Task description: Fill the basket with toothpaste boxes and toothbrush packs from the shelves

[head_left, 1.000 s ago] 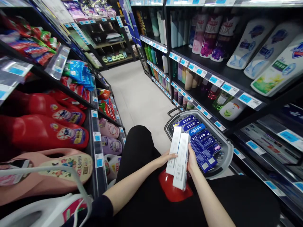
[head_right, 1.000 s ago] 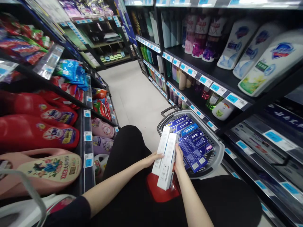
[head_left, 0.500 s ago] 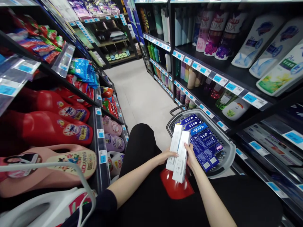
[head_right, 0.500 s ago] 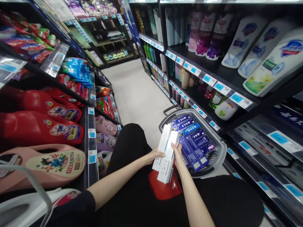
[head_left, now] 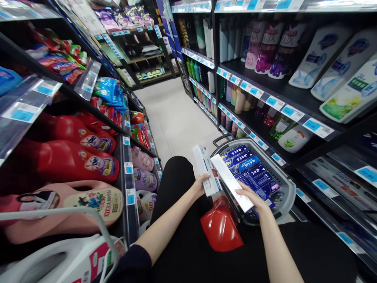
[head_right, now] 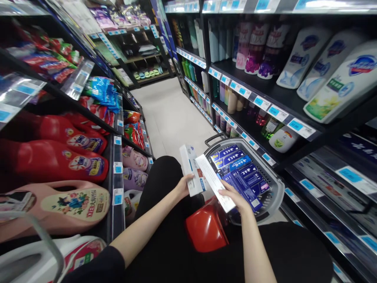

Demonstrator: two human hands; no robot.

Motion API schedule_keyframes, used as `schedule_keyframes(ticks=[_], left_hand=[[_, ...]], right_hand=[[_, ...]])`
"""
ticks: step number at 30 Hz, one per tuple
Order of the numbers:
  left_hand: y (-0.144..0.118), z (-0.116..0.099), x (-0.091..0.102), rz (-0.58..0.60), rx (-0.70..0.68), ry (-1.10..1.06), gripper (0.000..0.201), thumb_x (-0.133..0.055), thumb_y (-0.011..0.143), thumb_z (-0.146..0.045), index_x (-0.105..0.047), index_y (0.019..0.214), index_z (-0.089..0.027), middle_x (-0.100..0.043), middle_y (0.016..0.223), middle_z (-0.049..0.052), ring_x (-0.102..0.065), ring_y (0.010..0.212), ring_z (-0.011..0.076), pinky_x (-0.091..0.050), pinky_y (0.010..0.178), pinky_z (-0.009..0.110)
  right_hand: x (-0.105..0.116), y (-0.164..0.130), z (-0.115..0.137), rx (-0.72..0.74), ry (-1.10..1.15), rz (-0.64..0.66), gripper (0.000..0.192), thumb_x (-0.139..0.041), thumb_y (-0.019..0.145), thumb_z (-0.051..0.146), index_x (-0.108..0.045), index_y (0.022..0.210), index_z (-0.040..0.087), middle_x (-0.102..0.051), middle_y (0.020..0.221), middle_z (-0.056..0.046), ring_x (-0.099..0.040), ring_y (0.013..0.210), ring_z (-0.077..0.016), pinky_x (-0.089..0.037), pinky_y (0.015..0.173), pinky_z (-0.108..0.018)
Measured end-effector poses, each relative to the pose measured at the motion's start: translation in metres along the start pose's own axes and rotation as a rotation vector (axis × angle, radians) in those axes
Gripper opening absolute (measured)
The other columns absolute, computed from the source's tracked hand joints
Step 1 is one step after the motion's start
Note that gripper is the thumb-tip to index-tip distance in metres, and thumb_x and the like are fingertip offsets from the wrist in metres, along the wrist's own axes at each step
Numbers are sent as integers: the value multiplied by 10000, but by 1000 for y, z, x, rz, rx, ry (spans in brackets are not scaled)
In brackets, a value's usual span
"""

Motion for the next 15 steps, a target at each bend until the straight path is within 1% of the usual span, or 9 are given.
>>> schedule_keyframes(ticks=[2, 3, 5, 7, 8, 10, 12, 15], left_hand=[[2, -7, 7, 27, 34, -77, 421, -652, 632, -233, -604, 1026, -94, -733, 832, 122, -689, 818, 283, -500, 824, 442], [3, -9, 10, 39, 51, -95, 421, -644, 640, -243, -603, 1031, -91, -733, 836, 129, -690, 819, 290, -502, 813, 444], [4, -7, 14, 62, 100, -88, 424, -635, 653, -247, -606, 1041, -78, -733, 837, 142, -691, 812, 297, -503, 789, 428], [5, -1, 16, 90, 140, -39, 437, -632, 657, -225, -609, 1059, -55, -733, 820, 149, -692, 797, 298, -502, 760, 400], [5, 4, 16, 112, 154, -13, 452, -630, 659, -214, -608, 1077, -45, -732, 814, 152, -692, 791, 298, -501, 745, 390], [6, 11, 14, 165, 171, 16, 485, -626, 662, -209, -601, 1113, -32, -732, 809, 157, -691, 784, 299, -496, 725, 381], [6, 15, 13, 209, 191, 8, 503, -623, 662, -211, -595, 1131, -31, -732, 814, 160, -689, 793, 303, -492, 726, 384], [7, 15, 14, 238, 197, -14, 508, -622, 666, -210, -588, 1138, -27, -732, 831, 170, -688, 805, 307, -485, 750, 390]], right_hand=[[17, -6, 3, -26, -45, 29, 736, -771, 596, 358, -531, 1283, 244, -691, 1047, -54, -648, 706, -198, -502, 629, -331], [23, -8, 4, -23, -76, 35, 725, -774, 588, 352, -548, 1269, 245, -681, 1084, -55, -652, 772, -216, -505, 675, -346], [33, -11, 7, 9, -151, 33, 690, -779, 573, 336, -585, 1230, 256, -653, 1165, -45, -629, 955, -259, -485, 821, -389], [38, -11, 10, 52, -210, 20, 667, -787, 557, 320, -610, 1198, 266, -626, 1222, -31, -551, 1130, -286, -403, 973, -419], [39, -11, 11, 63, -225, 18, 666, -788, 554, 321, -612, 1195, 268, -617, 1241, -26, -513, 1184, -292, -357, 1022, -428], [40, -10, 12, 66, -229, 31, 678, -784, 556, 332, -604, 1206, 267, -603, 1263, -24, -477, 1228, -298, -299, 1068, -441], [40, -11, 14, 67, -225, 56, 690, -783, 556, 333, -597, 1217, 270, -589, 1283, -22, -463, 1245, -299, -271, 1085, -444], [41, -12, 15, 72, -226, 69, 686, -785, 551, 323, -601, 1210, 280, -572, 1306, -13, -439, 1270, -293, -247, 1100, -434]])
Point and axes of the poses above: each hand's wrist, its own y-axis towards the middle knuckle, its own x-axis out of the back of the hand, z = x × y, the point moved 4 cm from there along y, towards the middle knuckle
